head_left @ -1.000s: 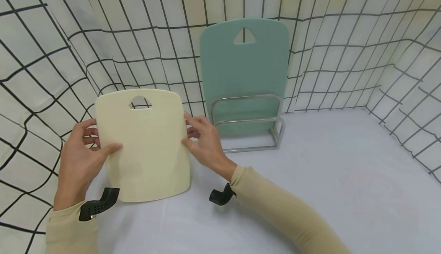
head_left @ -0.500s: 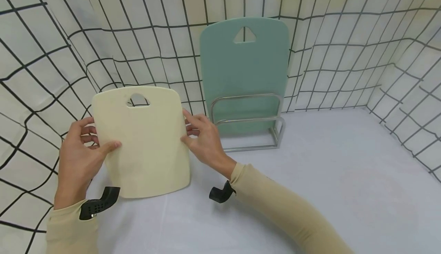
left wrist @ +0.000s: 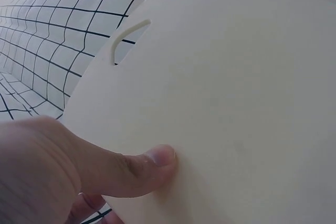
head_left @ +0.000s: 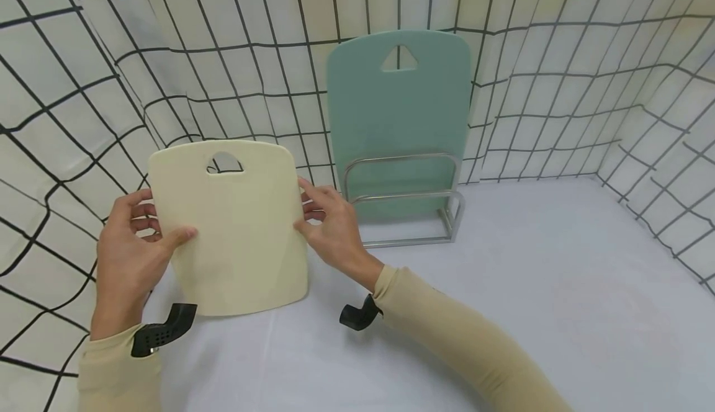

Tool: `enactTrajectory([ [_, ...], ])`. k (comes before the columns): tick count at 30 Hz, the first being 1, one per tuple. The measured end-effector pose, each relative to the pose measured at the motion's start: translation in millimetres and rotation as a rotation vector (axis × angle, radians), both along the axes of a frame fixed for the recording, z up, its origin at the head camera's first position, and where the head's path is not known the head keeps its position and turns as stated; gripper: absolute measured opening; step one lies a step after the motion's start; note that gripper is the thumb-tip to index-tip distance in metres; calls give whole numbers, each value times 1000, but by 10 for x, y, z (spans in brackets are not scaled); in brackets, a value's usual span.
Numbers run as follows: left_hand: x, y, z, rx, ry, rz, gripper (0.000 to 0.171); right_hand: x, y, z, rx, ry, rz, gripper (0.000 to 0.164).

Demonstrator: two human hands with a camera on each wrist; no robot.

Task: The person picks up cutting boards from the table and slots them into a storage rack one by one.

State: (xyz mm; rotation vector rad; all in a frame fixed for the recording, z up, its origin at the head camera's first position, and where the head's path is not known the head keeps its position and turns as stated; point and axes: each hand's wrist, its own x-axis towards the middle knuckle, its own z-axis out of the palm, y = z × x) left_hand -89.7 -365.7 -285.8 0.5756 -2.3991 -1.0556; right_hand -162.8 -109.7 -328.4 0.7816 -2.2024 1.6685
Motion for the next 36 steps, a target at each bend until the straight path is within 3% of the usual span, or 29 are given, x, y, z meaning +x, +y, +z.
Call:
enactTrajectory([
  [14, -29, 20, 8, -33, 6, -2, 85, -30, 27, 28, 0, 28, -8, 68],
  [23, -21, 40, 10, 13, -12, 15, 83, -32, 37, 29, -3, 20, -17, 69],
  [36, -16, 70, 33, 58, 24, 11, 82, -57, 48, 49, -31, 39, -4, 69],
])
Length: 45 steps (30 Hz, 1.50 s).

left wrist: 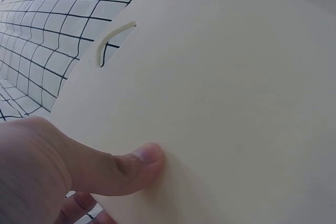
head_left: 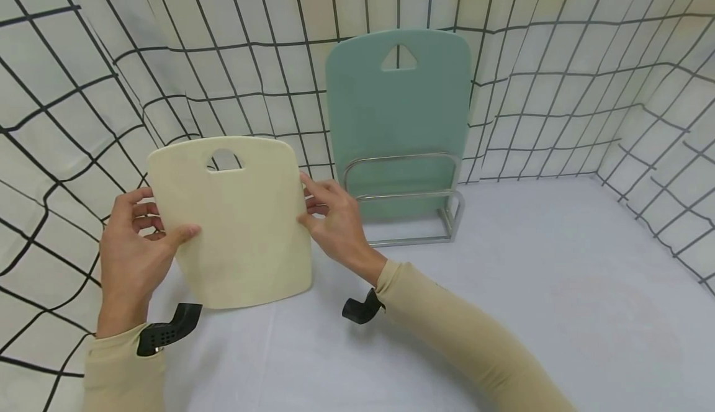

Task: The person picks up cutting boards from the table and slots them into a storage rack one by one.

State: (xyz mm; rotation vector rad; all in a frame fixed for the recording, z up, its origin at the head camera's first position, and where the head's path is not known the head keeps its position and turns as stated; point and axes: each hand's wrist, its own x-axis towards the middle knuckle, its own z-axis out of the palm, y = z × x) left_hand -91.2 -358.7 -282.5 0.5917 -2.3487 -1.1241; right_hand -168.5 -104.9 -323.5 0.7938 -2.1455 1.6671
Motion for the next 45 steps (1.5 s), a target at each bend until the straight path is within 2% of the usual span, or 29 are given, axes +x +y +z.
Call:
enactTrajectory([
  [15, -5, -1, -40, 23, 9, 3, 82, -14, -9, -32, -2, 31, -3, 68],
  [29, -17, -43, -33, -40, -2, -13, 79, -37, 6, -25, 19, 67, -1, 58],
  [45, -17, 12, -24, 14, 38, -5, 78, -69, 10, 0, -32, 52, -8, 59],
])
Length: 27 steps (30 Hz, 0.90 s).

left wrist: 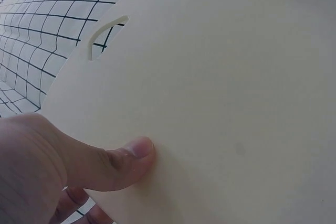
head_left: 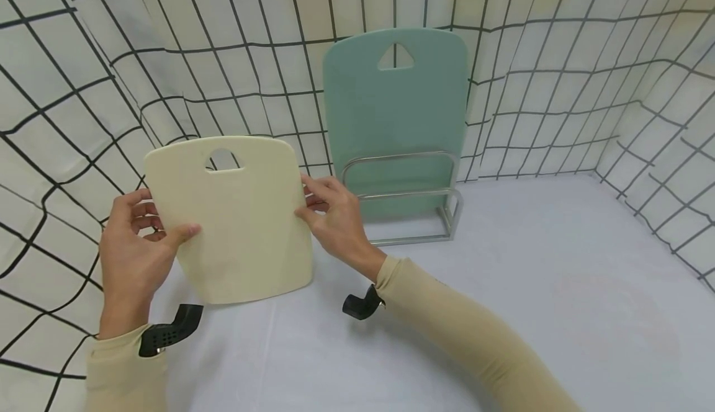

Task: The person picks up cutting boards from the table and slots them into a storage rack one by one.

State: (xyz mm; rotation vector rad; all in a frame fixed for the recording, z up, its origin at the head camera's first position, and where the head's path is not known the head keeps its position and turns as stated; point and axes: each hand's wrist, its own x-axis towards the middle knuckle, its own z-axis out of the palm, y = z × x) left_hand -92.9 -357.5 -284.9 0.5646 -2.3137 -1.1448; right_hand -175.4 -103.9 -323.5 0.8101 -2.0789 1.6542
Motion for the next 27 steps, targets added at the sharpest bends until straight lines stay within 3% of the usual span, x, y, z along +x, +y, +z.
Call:
enactTrajectory([
  [15, -52, 79, -41, 31, 79, -8, 77, -25, 77, 57, 1, 34, -13, 55],
  [27, -96, 148, -69, -23, 167, -21, 74, -74, 132, 93, 27, 31, -32, 52],
])
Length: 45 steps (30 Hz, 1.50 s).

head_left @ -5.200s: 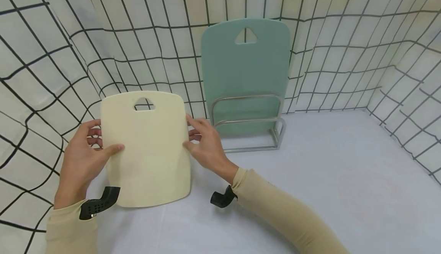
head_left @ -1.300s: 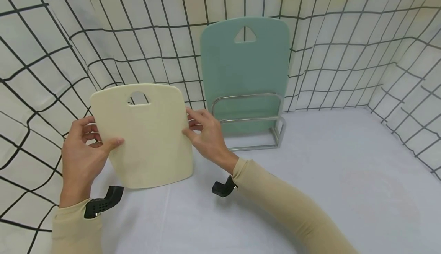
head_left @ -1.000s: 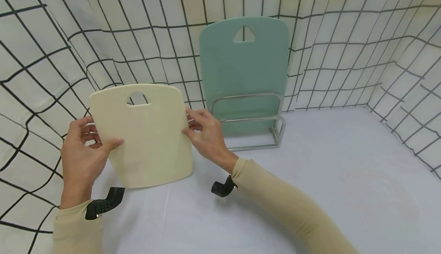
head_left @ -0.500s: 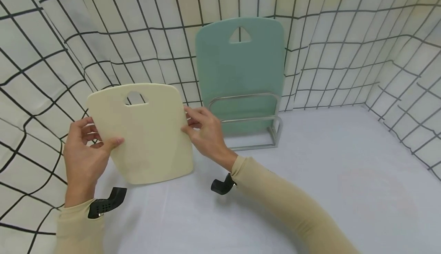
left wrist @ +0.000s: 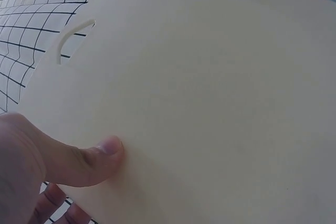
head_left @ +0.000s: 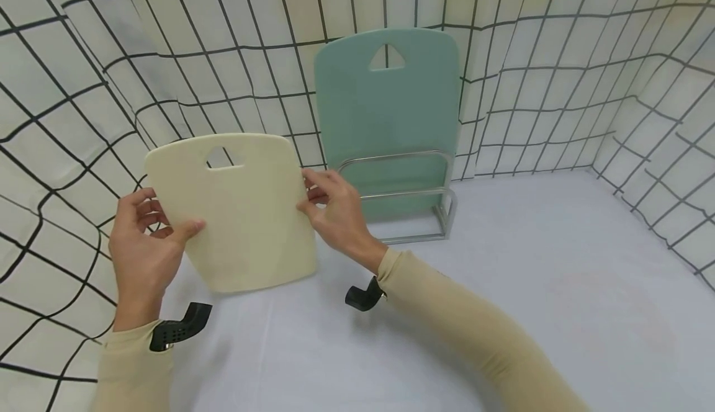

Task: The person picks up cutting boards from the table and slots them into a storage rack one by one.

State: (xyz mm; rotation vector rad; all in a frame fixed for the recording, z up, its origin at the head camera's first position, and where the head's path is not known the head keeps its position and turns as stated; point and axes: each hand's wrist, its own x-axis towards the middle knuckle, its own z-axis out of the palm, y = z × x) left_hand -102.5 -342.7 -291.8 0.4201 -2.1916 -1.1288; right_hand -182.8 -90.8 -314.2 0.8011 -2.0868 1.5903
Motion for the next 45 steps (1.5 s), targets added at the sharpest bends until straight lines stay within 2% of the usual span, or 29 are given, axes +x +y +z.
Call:
enactTrajectory([
  [9, -28, 31, -26, -14, 26, -2, 73, 3, 42, 30, 27, 26, -20, 50],
  [18, -42, 67, -33, -18, 89, -19, 75, -30, 80, 47, 38, 69, -42, 48],
  [28, -85, 100, 49, -26, 149, -34, 76, -64, 129, 157, 60, 109, -61, 47],
  [35, -74, 111, 105, -87, 144, -30, 74, -59, 147, 212, 72, 102, -44, 47],
  [45, -82, 146, 162, -97, 164, -30, 73, -100, 168, 266, 58, 124, -43, 46],
])
